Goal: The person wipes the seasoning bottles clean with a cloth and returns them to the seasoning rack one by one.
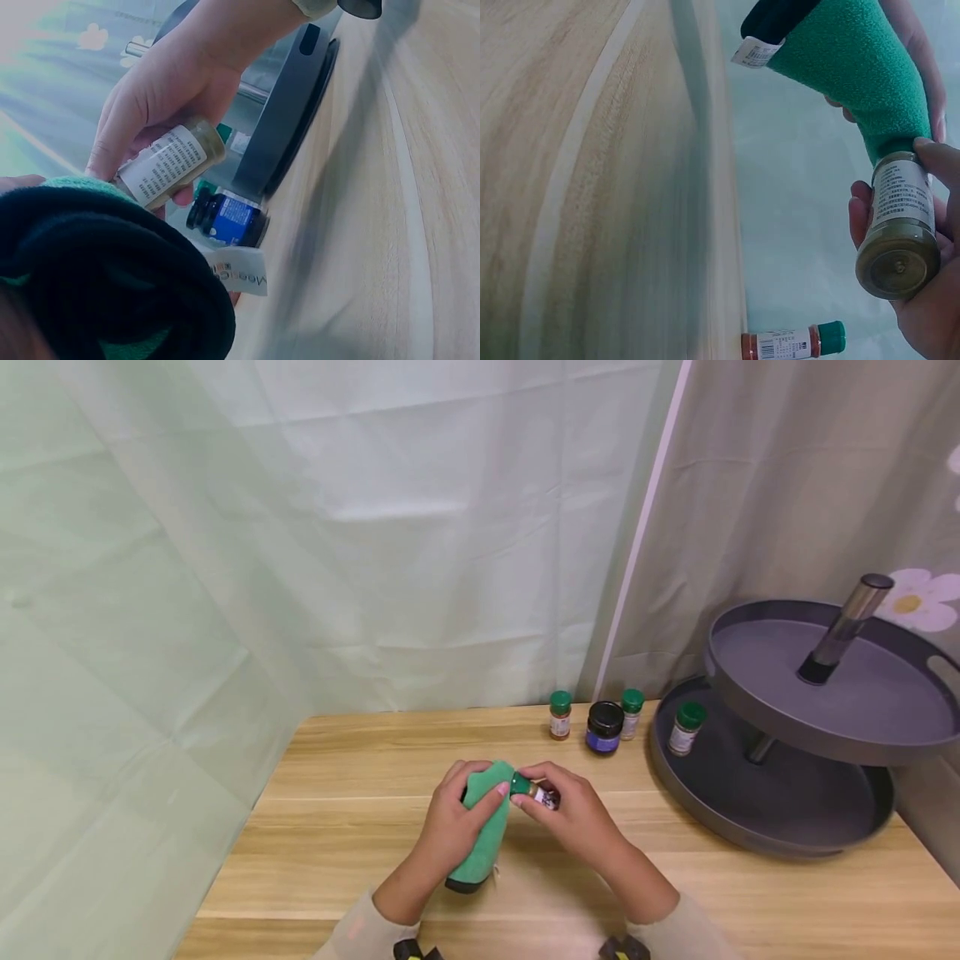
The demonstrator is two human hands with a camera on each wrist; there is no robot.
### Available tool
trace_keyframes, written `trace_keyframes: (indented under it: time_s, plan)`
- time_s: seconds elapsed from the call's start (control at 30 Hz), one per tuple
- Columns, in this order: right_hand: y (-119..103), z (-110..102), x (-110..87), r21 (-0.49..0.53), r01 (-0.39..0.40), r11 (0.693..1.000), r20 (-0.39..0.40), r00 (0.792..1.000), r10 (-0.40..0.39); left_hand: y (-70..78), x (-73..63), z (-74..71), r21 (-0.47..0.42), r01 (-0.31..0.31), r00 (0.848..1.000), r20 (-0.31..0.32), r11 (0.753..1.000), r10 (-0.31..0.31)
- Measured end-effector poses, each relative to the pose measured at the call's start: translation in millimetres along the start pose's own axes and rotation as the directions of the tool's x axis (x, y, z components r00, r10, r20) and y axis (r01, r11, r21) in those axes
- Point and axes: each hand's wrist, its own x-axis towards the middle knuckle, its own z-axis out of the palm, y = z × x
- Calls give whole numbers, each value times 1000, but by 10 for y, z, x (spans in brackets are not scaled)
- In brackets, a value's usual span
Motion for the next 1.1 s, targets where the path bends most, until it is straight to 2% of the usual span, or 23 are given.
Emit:
trace_keyframes:
  time_s: [0.23, 0.37, 0.5, 0.63, 0.73, 0.87, 1.0, 1.1]
  plan:
    - [19, 13, 2, -38, 18, 999, 59, 998, -16, 4, -8, -2, 59, -7, 1000, 6, 998, 6]
    - [25, 32, -1, -95, 102, 990, 76, 993, -95, 6, 4, -14, 108, -4, 1000, 16, 994, 3]
    - [25, 40, -20, -176, 184, 967, 76, 982, -173, 10, 21, -41, 130, 20, 998, 50, 991, -26]
    - [18, 27, -37, -197, 228, 954, 80, 973, -216, 1, 43, -82, 69, 64, 992, 104, 996, -71]
    - [18, 11, -39, -163, 255, 953, 76, 966, -245, -12, 62, -113, -15, 108, 984, 143, 994, -104]
    - [20, -5, -35, -96, 269, 958, 74, 962, -263, -46, 88, -139, -111, 166, 971, 189, 980, -144]
    - [17, -14, -36, -24, 239, 971, 83, 968, -236, -48, 101, -164, -169, 215, 959, 220, 962, -176]
    - [11, -18, -37, 36, 196, 980, 75, 977, -199, -32, 105, -178, -201, 229, 957, 226, 952, -182]
